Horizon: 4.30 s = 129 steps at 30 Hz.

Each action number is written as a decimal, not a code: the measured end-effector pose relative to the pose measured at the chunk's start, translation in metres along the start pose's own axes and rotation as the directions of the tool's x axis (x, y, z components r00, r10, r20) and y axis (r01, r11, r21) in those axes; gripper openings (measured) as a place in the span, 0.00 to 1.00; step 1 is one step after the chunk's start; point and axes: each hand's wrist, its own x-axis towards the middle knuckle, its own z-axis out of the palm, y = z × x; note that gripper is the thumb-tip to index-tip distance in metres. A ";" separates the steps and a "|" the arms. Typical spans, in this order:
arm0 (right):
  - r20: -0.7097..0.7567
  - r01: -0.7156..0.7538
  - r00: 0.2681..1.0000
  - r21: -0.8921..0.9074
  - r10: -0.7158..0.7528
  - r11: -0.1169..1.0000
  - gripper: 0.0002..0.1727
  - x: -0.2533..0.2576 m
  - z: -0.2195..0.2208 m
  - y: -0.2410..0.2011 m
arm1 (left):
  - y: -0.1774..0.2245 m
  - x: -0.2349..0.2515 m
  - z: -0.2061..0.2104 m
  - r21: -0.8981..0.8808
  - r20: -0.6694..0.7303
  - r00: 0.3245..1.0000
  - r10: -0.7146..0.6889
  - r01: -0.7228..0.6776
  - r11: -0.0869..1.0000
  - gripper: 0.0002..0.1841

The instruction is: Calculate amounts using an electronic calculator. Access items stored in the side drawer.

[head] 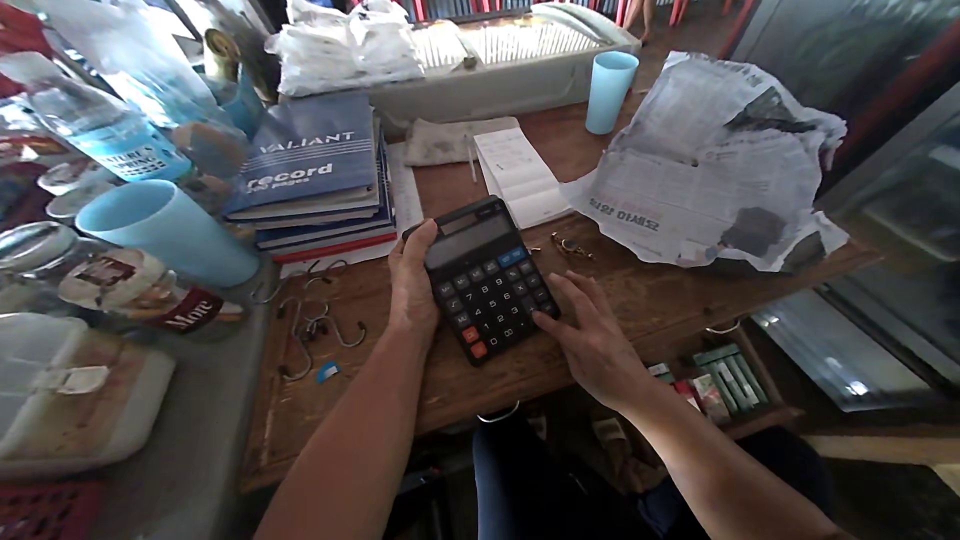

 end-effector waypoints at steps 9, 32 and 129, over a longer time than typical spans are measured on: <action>-0.086 -0.100 0.989 0.228 0.122 0.968 0.06 -0.001 -0.008 0.003 | 0.000 0.000 0.002 0.001 0.011 1.000 0.011 -0.011 1.000 0.14; -0.182 -0.106 0.968 0.320 0.171 0.941 0.19 -0.005 -0.009 0.006 | 0.000 -0.002 0.001 -0.009 -0.004 1.000 0.013 -0.013 1.000 0.13; -0.126 -0.117 0.981 0.242 0.151 0.963 0.02 -0.008 -0.006 -0.004 | 0.002 -0.001 0.001 0.064 0.006 1.000 0.013 -0.013 0.998 0.15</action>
